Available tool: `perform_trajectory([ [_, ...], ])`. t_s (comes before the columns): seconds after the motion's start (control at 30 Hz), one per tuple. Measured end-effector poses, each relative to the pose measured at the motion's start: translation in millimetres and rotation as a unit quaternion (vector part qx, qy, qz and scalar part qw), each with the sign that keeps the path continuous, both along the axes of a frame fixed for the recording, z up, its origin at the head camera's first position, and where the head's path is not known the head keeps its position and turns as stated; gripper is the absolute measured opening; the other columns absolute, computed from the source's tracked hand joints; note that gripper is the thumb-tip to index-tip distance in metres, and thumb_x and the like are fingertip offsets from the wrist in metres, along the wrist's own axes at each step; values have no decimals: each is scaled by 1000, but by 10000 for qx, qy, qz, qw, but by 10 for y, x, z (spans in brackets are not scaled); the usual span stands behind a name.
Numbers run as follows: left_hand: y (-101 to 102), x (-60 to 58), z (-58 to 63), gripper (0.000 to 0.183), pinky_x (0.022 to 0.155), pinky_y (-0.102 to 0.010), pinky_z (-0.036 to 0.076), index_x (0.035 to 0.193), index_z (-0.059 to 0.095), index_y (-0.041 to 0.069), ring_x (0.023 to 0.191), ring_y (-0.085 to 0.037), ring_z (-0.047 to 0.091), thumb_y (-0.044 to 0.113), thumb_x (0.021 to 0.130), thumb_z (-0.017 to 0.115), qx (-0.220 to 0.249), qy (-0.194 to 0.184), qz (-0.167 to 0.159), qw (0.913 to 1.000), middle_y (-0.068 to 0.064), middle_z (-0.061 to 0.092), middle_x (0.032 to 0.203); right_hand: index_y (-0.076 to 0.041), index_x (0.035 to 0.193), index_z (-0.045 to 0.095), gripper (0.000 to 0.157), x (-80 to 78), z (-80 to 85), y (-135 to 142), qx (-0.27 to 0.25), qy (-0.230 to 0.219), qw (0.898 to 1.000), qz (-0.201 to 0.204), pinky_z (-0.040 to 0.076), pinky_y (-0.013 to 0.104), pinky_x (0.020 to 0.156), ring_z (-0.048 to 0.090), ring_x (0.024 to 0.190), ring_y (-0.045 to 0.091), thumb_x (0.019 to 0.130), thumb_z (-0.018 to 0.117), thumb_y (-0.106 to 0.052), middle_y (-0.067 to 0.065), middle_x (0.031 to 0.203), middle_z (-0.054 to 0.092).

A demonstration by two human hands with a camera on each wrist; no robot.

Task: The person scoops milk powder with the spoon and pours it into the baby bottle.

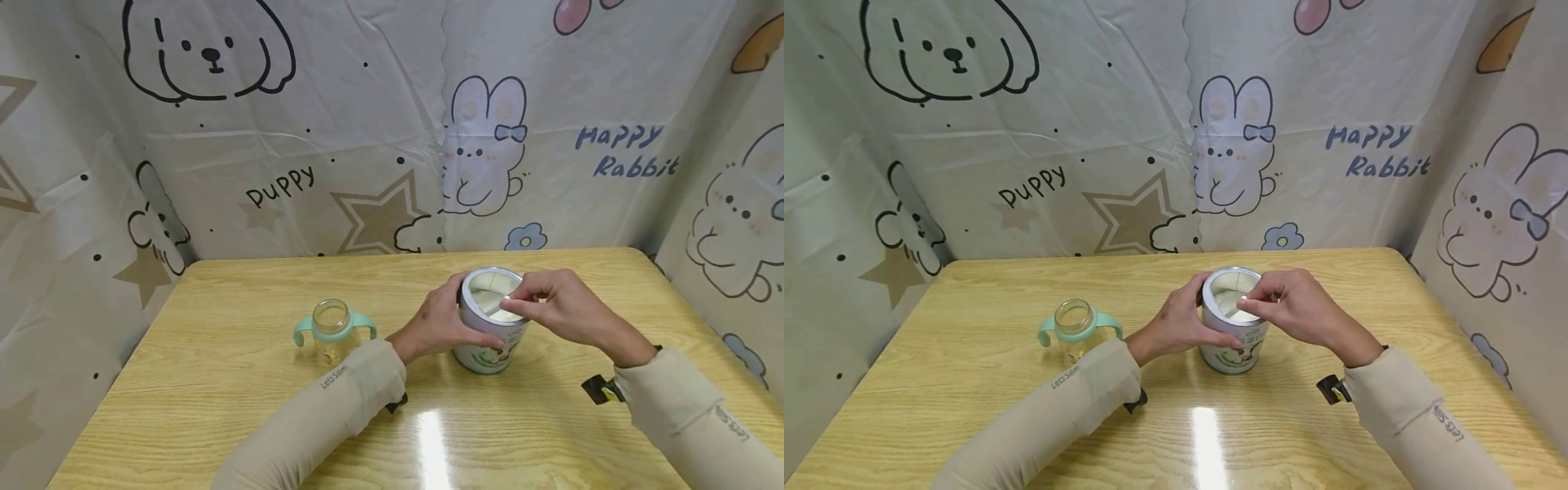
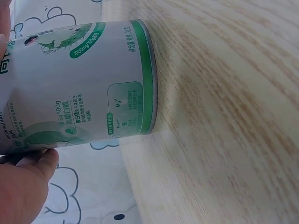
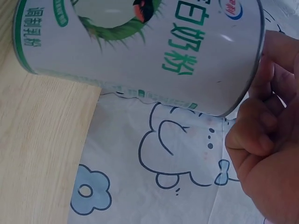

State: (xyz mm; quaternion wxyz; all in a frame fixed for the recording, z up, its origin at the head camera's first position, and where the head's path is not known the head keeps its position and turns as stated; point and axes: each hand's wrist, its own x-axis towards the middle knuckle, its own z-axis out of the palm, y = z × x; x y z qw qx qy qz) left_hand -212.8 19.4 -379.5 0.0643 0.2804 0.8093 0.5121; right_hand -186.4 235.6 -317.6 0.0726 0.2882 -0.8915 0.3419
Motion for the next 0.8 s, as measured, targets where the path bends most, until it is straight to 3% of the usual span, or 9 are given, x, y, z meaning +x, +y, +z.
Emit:
perform_trajectory([
  [0.23, -4, -1, 4, 103, 98, -28, 49, 149, 37, 14, 120, -11, 54, 34, 66, 96, -34, -29, 43, 10000, 0, 54, 137, -10, 82, 76, 12, 9, 29, 27, -318, -412, 9986, -108, 44, 23, 54, 51, 64, 10, 93, 72, -8, 0, 74, 63],
  [0.37, -2, -2, 2, 103, 99, -28, 49, 148, 38, 14, 119, -10, 54, 33, 65, 96, -45, -35, 70, 10000, 1, 54, 136, -3, 90, 75, 17, 16, 43, 67, -431, -786, 9923, -856, 43, 25, 57, 51, 68, 14, 96, 69, -18, 4, 79, 64],
  [0.53, 3, -2, 1, 103, 100, -27, 47, 147, 39, 14, 120, -8, 54, 32, 64, 97, -43, 1, 84, 10000, 2, 55, 136, 1, 98, 72, 37, -15, 34, 157, -701, -1165, 9725, -1892, 40, 27, 61, 48, 73, 16, 99, 64, -35, 2, 85, 62],
  [0.67, 1, -3, 0, 102, 101, -26, 47, 147, 40, 14, 121, -8, 54, 30, 64, 97, -1, 63, 54, 10000, 3, 55, 136, 1, 96, 68, 41, -43, 18, 251, -1141, -1393, 9564, -2299, 36, 29, 53, 42, 63, 15, 99, 62, -39, -2, 74, 50],
  [0.8, -7, -3, -2, 102, 101, -26, 47, 146, 40, 14, 121, -8, 54, 30, 64, 97, 19, 104, 28, 9999, 2, 56, 136, -2, 91, 66, 38, -54, -12, 305, -1206, -1392, 9521, -2439, 33, 29, 49, 39, 60, 14, 100, 62, -38, -4, 67, 43],
])
